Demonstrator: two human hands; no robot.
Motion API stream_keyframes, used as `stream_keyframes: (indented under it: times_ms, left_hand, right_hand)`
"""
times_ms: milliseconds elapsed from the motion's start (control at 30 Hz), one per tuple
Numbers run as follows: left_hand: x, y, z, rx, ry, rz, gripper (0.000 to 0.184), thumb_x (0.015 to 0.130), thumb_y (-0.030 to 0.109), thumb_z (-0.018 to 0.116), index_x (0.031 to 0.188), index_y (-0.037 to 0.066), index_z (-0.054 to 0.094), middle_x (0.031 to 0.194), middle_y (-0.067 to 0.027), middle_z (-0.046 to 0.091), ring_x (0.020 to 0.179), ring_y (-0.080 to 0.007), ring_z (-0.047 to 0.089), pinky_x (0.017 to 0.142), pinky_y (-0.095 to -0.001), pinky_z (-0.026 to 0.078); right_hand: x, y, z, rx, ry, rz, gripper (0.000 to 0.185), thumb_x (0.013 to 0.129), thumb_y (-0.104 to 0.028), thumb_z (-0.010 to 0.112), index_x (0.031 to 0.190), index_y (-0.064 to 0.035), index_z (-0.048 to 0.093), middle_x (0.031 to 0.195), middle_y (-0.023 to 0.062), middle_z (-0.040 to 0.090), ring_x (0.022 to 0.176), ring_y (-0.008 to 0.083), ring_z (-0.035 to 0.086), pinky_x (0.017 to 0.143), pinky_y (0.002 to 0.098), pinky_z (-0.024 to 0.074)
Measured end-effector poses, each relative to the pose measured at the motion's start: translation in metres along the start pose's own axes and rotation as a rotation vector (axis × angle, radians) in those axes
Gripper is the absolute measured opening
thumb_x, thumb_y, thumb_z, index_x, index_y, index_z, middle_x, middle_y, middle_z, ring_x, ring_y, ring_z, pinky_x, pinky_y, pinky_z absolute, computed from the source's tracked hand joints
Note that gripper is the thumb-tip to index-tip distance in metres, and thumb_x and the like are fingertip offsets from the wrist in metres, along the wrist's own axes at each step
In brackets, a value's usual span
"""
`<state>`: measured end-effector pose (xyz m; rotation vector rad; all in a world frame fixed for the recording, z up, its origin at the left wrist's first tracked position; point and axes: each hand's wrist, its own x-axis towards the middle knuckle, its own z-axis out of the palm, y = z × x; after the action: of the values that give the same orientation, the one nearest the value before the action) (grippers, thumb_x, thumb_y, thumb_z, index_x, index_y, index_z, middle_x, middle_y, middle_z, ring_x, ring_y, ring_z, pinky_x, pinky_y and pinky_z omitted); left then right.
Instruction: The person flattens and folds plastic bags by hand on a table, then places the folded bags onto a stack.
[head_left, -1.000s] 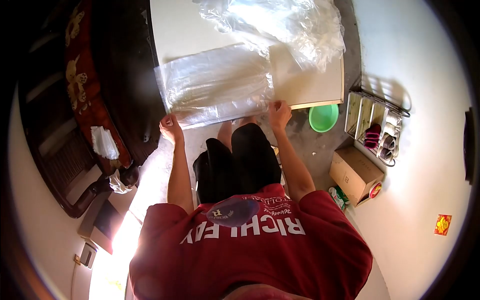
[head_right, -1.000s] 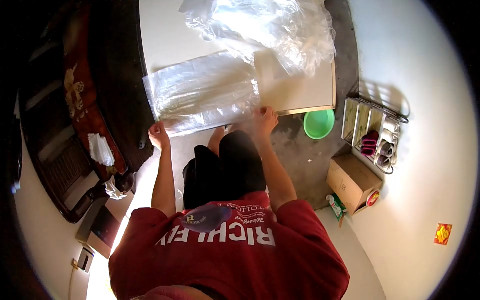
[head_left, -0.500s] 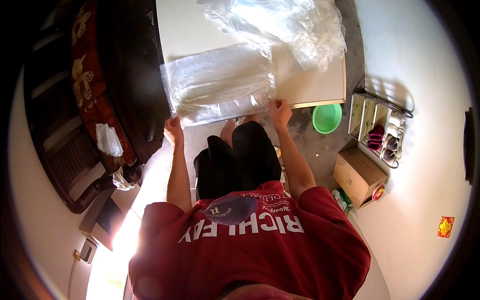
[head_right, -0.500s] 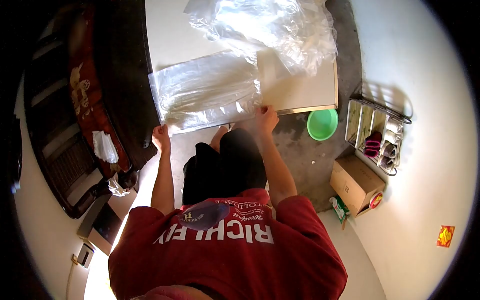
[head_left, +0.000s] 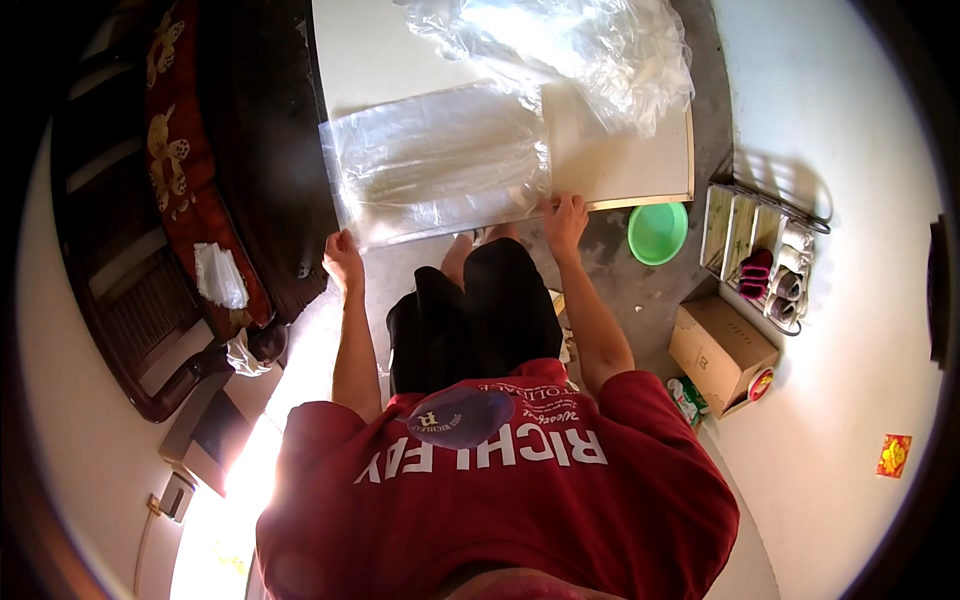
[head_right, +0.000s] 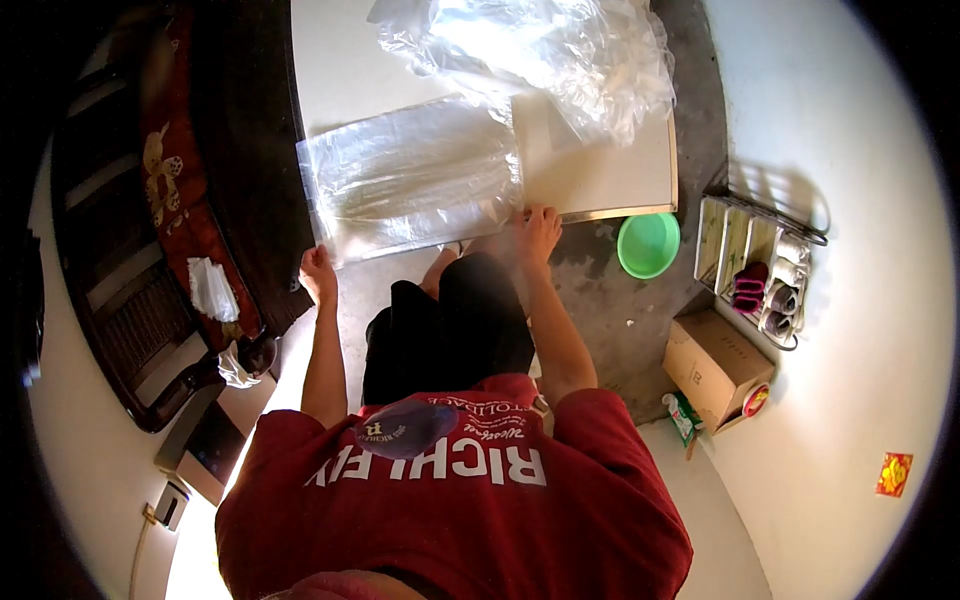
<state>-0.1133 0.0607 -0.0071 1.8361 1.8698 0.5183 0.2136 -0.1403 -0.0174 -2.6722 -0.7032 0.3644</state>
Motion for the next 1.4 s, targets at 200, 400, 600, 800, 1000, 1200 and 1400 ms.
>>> stream_keyframes:
  times_ms: [200,400,600,800,1000,1200,1400]
  left_hand:
    - [0.003,0.001,0.0,0.035,0.053,0.124,0.024,0.083,0.02,0.06,0.073,-0.001,0.058,0.064,-0.0133,0.058,0.054,-0.0239,0.057,0.053,-0.0334,0.045]
    - [0.004,0.011,-0.008,0.058,0.035,0.089,0.031,0.083,0.026,0.061,0.067,0.0,0.056,0.058,-0.0131,0.055,0.049,-0.026,0.052,0.05,-0.0352,0.042]
    - [0.005,0.018,-0.013,0.049,0.03,0.098,0.033,0.085,0.025,0.059,0.064,0.0,0.055,0.052,-0.0089,0.058,0.045,-0.0195,0.057,0.047,-0.0317,0.045]
    - [0.01,-0.021,0.003,-0.174,-0.114,-0.101,0.028,0.087,0.023,0.057,0.071,0.0,0.056,0.054,-0.0064,0.061,0.043,-0.0132,0.056,0.045,-0.0259,0.044]
    - [0.011,-0.045,0.016,-0.375,-0.169,-0.225,0.023,0.087,0.02,0.056,0.076,-0.001,0.056,0.052,-0.0056,0.058,0.041,-0.0103,0.052,0.039,-0.0226,0.038]
    - [0.024,-0.033,0.02,-0.465,-0.203,-0.244,0.019,0.088,0.017,0.055,0.081,0.0,0.056,0.055,-0.0052,0.058,0.04,-0.0084,0.048,0.036,-0.0219,0.035]
    - [0.032,-0.001,0.005,-0.462,-0.254,-0.289,0.022,0.089,0.021,0.054,0.087,-0.001,0.053,0.062,-0.0077,0.06,0.039,-0.0125,0.054,0.031,-0.0226,0.038]
  right_hand:
    - [0.005,0.008,0.001,0.031,-0.049,0.005,0.017,0.076,-0.02,0.062,0.083,-0.0065,0.055,0.087,0.0113,0.056,0.088,0.0314,0.053,0.073,0.0437,0.0402]
    - [0.005,0.004,-0.002,0.169,0.064,-0.121,0.014,0.077,-0.012,0.062,0.077,-0.0016,0.052,0.071,0.0151,0.056,0.069,0.0343,0.055,0.062,0.0415,0.0429]
    - [0.005,-0.002,-0.01,0.272,-0.004,-0.056,0.013,0.081,-0.013,0.057,0.08,-0.0028,0.049,0.073,0.0145,0.058,0.071,0.0353,0.055,0.063,0.0439,0.0428]
    - [0.005,-0.012,-0.018,0.536,-0.02,0.006,0.017,0.078,-0.005,0.06,0.092,-0.003,0.05,0.071,0.0116,0.057,0.066,0.0251,0.058,0.062,0.0345,0.0458]
    - [0.009,-0.001,-0.002,0.622,-0.059,0.213,0.024,0.078,-0.004,0.061,0.099,-0.0032,0.051,0.074,0.0079,0.058,0.066,0.0175,0.058,0.06,0.0293,0.0475]
    - [0.016,-0.009,-0.006,0.869,-0.1,0.34,0.022,0.079,-0.004,0.06,0.098,-0.0009,0.051,0.08,0.0069,0.057,0.062,0.0123,0.057,0.05,0.024,0.0466]
    - [0.022,-0.012,-0.004,0.883,-0.09,0.292,0.023,0.079,-0.004,0.06,0.1,-0.0009,0.051,0.079,0.0072,0.057,0.058,0.0117,0.056,0.048,0.0241,0.0459]
